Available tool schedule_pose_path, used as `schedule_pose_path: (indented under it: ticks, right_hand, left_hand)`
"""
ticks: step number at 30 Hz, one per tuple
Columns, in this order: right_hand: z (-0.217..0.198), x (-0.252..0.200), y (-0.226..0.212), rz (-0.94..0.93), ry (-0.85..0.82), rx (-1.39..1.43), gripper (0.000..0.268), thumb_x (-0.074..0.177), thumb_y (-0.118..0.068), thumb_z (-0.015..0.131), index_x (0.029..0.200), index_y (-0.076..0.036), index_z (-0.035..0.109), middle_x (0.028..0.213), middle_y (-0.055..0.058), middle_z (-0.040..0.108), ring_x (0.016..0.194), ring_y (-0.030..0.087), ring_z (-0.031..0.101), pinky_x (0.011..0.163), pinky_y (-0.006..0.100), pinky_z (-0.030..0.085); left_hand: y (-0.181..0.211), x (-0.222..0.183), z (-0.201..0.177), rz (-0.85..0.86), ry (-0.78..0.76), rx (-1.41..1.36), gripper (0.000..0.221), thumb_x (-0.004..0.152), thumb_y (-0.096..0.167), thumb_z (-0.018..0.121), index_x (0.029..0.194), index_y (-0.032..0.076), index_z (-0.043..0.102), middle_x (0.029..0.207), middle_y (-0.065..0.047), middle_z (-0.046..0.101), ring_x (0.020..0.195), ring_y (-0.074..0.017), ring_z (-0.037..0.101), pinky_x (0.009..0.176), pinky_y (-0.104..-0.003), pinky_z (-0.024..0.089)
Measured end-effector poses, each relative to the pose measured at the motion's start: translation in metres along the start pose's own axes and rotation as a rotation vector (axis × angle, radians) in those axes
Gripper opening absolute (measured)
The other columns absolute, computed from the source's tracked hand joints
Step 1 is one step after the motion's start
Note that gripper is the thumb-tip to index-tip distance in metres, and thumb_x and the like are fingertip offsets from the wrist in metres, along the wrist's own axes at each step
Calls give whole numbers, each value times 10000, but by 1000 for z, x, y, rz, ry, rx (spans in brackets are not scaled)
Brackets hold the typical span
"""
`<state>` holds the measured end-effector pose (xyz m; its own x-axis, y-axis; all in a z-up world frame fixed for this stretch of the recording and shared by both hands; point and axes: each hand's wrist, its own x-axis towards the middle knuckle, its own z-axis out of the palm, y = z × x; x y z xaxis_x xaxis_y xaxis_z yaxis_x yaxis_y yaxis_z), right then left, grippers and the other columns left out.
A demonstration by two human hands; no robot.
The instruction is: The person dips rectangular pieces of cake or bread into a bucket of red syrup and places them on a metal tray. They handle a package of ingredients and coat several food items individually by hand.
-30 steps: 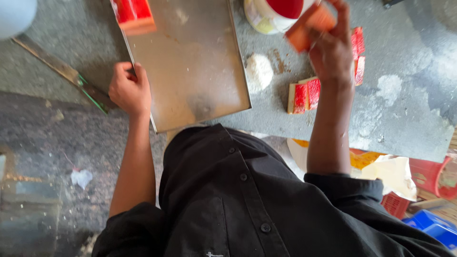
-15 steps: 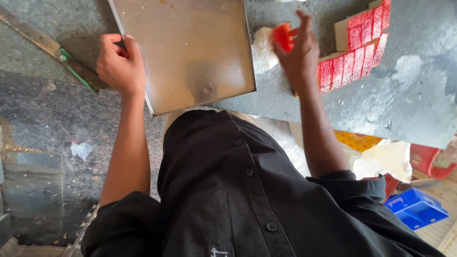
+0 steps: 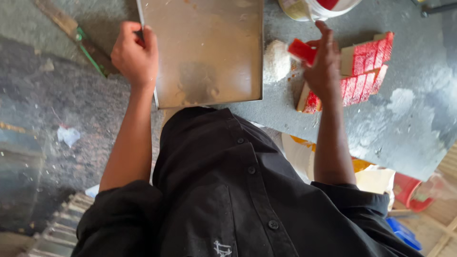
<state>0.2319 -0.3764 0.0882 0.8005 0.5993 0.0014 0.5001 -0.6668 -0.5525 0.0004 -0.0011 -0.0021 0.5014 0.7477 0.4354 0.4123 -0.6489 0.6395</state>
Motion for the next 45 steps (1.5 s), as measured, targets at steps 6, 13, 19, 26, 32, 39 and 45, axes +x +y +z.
schedule_pose_path:
  ticks: [6, 13, 19, 26, 32, 39, 45]
  right_hand:
    - [-16, 6, -37, -362, -148, -473, 861, 789, 91, 732, 1566, -129, 435, 1187, 72, 729, 1171, 334, 578, 1014, 511, 341]
    - [-15, 26, -68, -336, -424, -736, 792, 762, 69, 742, 1490, -148, 517, 1034, 92, 731, 1076, 286, 620, 1014, 511, 378]
    - [-12, 73, -83, -383, -325, -54, 687, 877, 14, 789, 1473, -67, 459, 1163, 132, 720, 1147, 271, 669, 994, 436, 517]
    - [152, 168, -87, -352, 70, 263, 459, 984, -51, 828, 1318, -147, 528, 1104, 77, 770, 887, 199, 774, 797, 301, 633]
    - [157, 151, -130, -575, -84, 316, 1043, 921, 20, 860, 1672, -158, 159, 1572, 211, 461, 1247, 347, 624, 912, 354, 654]
    - [179, 178, -147, -449, -51, 471, 870, 1072, 73, 713, 1668, -187, 135, 1575, 173, 526, 1205, 222, 774, 886, 278, 721]
    - [156, 159, -162, -281, 7, 486, 822, 989, 20, 718, 1627, -102, 215, 1445, 199, 637, 953, 174, 797, 685, 275, 637]
  left_hand:
    - [5, 4, 1, 4, 31, 13, 181, 976, 213, 775, 931, 122, 625, 621, -18, 598, 548, -259, 615, 532, -425, 447]
    - [6, 3, -4, 2, 27, -55, 173, 991, 187, 785, 956, 109, 634, 611, -18, 579, 527, -243, 604, 519, -406, 446]
    - [10, 4, -6, -36, 35, -87, 171, 992, 197, 787, 952, 117, 642, 672, -29, 604, 565, -245, 626, 524, -394, 455]
    - [17, 9, -10, -127, -17, -103, 141, 985, 187, 784, 949, 112, 671, 662, -26, 589, 526, -237, 607, 490, -393, 433]
    - [22, 15, -19, -95, -78, -151, 124, 1039, 136, 724, 944, 117, 647, 770, -41, 625, 583, -221, 631, 528, -374, 471]
    - [24, 21, -17, -16, -138, -23, 178, 1028, 154, 725, 899, 100, 614, 767, -67, 599, 642, -276, 623, 580, -410, 477]
    - [24, 18, -13, -26, -136, -65, 125, 1020, 146, 708, 931, 92, 638, 803, -71, 640, 637, -279, 630, 573, -403, 487]
